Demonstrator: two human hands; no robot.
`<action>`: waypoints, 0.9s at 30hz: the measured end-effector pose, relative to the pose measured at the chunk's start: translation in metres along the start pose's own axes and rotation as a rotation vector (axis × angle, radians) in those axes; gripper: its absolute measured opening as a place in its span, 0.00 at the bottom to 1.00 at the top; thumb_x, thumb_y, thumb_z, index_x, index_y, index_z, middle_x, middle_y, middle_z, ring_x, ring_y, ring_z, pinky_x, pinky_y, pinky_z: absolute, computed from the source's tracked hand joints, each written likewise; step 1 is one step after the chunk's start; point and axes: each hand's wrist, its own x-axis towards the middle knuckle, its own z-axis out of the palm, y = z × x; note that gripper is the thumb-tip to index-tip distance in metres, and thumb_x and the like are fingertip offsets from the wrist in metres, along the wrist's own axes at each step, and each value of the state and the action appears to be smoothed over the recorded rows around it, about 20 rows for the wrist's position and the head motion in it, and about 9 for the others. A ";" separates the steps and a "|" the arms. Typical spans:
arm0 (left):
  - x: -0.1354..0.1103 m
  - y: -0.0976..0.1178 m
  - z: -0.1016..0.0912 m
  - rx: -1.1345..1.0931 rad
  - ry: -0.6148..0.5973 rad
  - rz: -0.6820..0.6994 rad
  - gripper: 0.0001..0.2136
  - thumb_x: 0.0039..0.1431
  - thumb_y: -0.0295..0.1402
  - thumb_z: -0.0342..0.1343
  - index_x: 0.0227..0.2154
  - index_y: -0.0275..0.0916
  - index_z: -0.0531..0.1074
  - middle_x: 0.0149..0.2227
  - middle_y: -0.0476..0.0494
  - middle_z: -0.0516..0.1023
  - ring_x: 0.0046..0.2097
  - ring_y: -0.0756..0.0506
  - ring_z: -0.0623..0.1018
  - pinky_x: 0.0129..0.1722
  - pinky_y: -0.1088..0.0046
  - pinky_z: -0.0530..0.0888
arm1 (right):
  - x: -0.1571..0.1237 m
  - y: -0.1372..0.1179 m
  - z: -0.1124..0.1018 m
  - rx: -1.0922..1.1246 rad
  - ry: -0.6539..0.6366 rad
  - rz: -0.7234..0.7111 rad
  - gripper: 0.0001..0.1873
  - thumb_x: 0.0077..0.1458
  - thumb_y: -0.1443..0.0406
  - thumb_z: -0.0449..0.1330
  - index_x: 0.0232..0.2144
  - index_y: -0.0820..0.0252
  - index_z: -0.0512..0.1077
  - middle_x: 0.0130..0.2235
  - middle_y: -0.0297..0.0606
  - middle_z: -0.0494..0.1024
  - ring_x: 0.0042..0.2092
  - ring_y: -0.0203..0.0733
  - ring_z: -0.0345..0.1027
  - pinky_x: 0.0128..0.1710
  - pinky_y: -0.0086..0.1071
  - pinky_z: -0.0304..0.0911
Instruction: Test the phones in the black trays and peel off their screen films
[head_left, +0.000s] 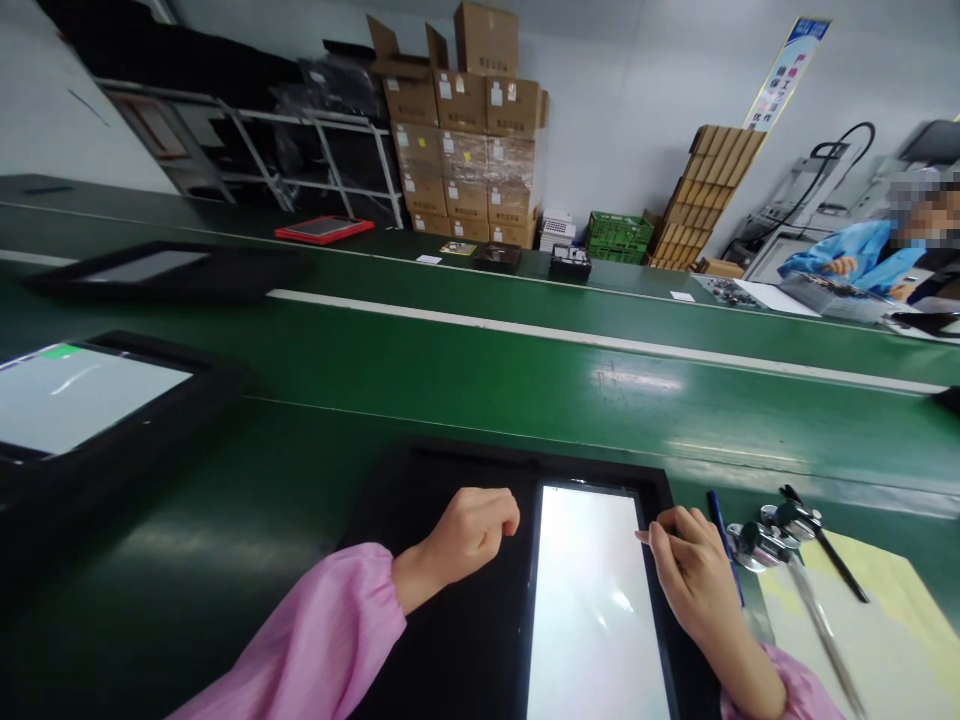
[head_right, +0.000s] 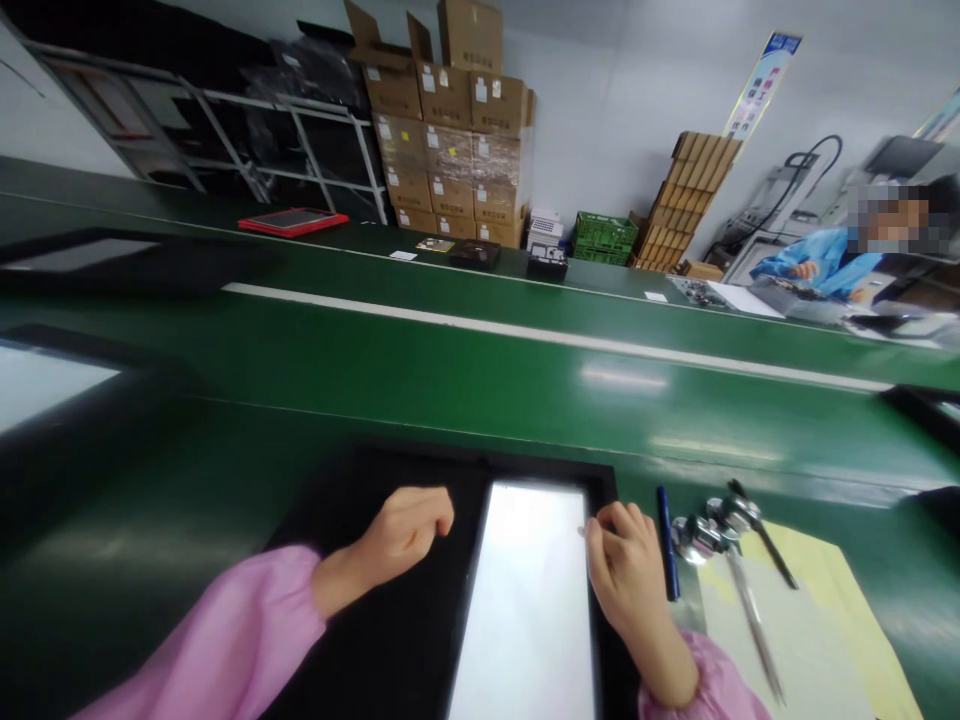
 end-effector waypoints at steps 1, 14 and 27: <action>0.000 0.000 -0.002 -0.013 -0.002 0.022 0.15 0.51 0.13 0.41 0.22 0.41 0.63 0.20 0.55 0.67 0.21 0.53 0.66 0.22 0.77 0.62 | 0.000 0.000 -0.001 -0.006 -0.012 0.005 0.30 0.75 0.61 0.47 0.21 0.56 0.76 0.28 0.38 0.73 0.31 0.42 0.65 0.32 0.39 0.58; 0.008 0.002 -0.019 -0.012 0.004 0.085 0.13 0.45 0.15 0.39 0.20 0.42 0.55 0.17 0.57 0.59 0.18 0.53 0.59 0.20 0.75 0.56 | 0.000 -0.004 -0.003 -0.060 -0.037 -0.081 0.33 0.75 0.63 0.45 0.17 0.56 0.72 0.27 0.37 0.73 0.30 0.41 0.65 0.34 0.40 0.57; 0.006 0.003 -0.025 0.026 -0.051 0.035 0.11 0.48 0.19 0.42 0.19 0.42 0.58 0.17 0.54 0.61 0.19 0.52 0.61 0.19 0.75 0.58 | -0.010 0.019 -0.009 0.066 0.035 0.012 0.31 0.74 0.52 0.48 0.28 0.51 0.83 0.27 0.41 0.74 0.29 0.45 0.68 0.31 0.41 0.61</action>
